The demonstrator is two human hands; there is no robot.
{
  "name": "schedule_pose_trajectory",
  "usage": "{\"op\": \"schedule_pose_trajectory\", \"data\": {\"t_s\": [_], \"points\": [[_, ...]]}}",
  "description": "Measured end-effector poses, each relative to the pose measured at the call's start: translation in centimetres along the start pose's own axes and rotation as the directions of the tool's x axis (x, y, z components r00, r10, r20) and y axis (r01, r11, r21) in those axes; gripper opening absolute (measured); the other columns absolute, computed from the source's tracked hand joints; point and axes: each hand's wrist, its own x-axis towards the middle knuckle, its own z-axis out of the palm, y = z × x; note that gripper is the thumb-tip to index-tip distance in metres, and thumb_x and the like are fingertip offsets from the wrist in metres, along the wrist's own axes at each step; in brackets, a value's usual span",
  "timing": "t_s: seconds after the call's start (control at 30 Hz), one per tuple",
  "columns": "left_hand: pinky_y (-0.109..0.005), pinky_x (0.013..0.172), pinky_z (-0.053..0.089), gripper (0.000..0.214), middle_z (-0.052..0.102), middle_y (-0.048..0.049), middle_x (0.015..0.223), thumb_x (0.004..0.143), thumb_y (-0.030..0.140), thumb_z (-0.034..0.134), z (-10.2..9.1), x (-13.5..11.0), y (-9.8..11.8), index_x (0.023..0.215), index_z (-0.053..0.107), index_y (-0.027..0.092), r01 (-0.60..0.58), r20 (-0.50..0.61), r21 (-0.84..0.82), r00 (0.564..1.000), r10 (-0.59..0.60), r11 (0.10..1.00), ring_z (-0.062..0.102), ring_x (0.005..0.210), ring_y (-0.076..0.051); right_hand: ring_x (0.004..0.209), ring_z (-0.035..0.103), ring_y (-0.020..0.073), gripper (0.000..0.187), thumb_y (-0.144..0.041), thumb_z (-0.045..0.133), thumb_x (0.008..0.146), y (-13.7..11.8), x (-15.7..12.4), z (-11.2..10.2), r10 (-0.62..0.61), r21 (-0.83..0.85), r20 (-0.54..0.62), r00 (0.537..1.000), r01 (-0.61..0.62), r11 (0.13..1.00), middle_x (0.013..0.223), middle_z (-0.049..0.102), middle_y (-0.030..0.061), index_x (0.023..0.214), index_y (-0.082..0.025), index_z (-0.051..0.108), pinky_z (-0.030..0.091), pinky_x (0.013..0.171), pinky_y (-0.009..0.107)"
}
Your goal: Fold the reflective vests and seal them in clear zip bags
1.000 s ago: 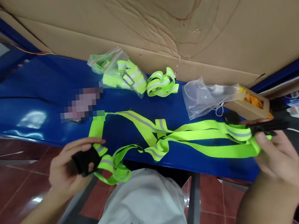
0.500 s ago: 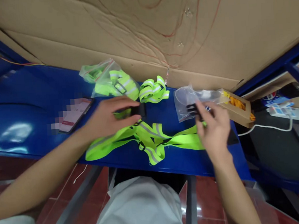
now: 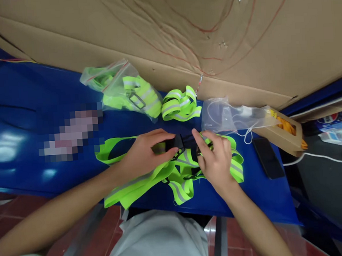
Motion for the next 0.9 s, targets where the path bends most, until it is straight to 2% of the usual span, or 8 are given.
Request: {"op": "schedule_pose_trajectory", "data": {"t_s": [0.17, 0.3, 0.5, 0.7, 0.9], "points": [[-0.032, 0.080, 0.056, 0.025, 0.077, -0.0059, 0.101, 0.092, 0.032, 0.073, 0.6, -0.6, 0.1, 0.113, 0.076, 0.019, -0.040, 0.024, 0.045, 0.999, 0.039, 0.998, 0.072, 0.087, -0.020, 0.103, 0.063, 0.0259, 0.073, -0.012, 0.055, 0.093, 0.2, -0.1, 0.0, -0.019, 0.002, -0.011, 1.000, 0.019, 1.000, 0.129, 0.063, 0.0100, 0.161, -0.035, 0.044, 0.047, 0.089, 0.042], [-0.034, 0.083, 0.057, 0.027, 0.077, -0.0083, 0.105, 0.093, 0.030, 0.072, 0.9, -0.7, 0.0, 0.116, 0.076, 0.016, -0.048, 0.013, 0.055, 0.999, 0.048, 0.997, 0.073, 0.090, -0.021, 0.105, 0.063, 0.0260, 0.074, -0.008, 0.055, 0.091, 0.1, 0.0, -0.3, -0.019, -0.032, -0.072, 0.997, 0.017, 0.999, 0.127, 0.063, 0.0106, 0.160, -0.034, 0.047, 0.047, 0.089, 0.041], [-0.035, 0.086, 0.056, 0.031, 0.077, -0.0088, 0.105, 0.093, 0.034, 0.074, 0.9, -0.5, -0.3, 0.117, 0.075, 0.016, -0.059, 0.058, 0.043, 0.997, 0.056, 0.997, 0.072, 0.095, -0.023, 0.113, 0.061, 0.0274, 0.083, -0.001, 0.053, 0.089, -1.0, -0.3, -0.5, -0.029, -0.082, -0.011, 1.000, 0.028, 0.996, 0.131, 0.063, 0.0103, 0.163, -0.036, 0.041, 0.048, 0.095, 0.042], [-0.028, 0.075, 0.051, 0.026, 0.077, -0.0031, 0.097, 0.090, 0.037, 0.078, 0.4, 0.1, -0.7, 0.108, 0.075, 0.017, -0.026, 0.157, -0.152, 0.986, 0.050, 0.988, 0.068, 0.083, -0.017, 0.113, 0.060, 0.0268, 0.084, 0.002, 0.048, 0.091, -1.8, -0.1, -0.5, -0.112, 0.024, 0.038, 0.993, 0.111, 0.994, 0.126, 0.063, 0.0126, 0.167, -0.029, 0.032, 0.050, 0.098, 0.043], [-0.025, 0.071, 0.048, 0.029, 0.074, 0.0008, 0.085, 0.085, 0.040, 0.079, -0.6, 1.5, -0.3, 0.100, 0.076, 0.015, 0.117, 0.272, -0.386, 0.962, -0.009, 0.915, 0.063, 0.076, -0.014, 0.119, 0.058, 0.0304, 0.085, 0.000, 0.049, 0.093, -2.5, 0.8, -1.4, -0.160, 0.118, 0.096, 0.982, 0.149, 0.982, 0.132, 0.058, 0.0164, 0.169, -0.024, 0.020, 0.054, 0.099, 0.046]]}}
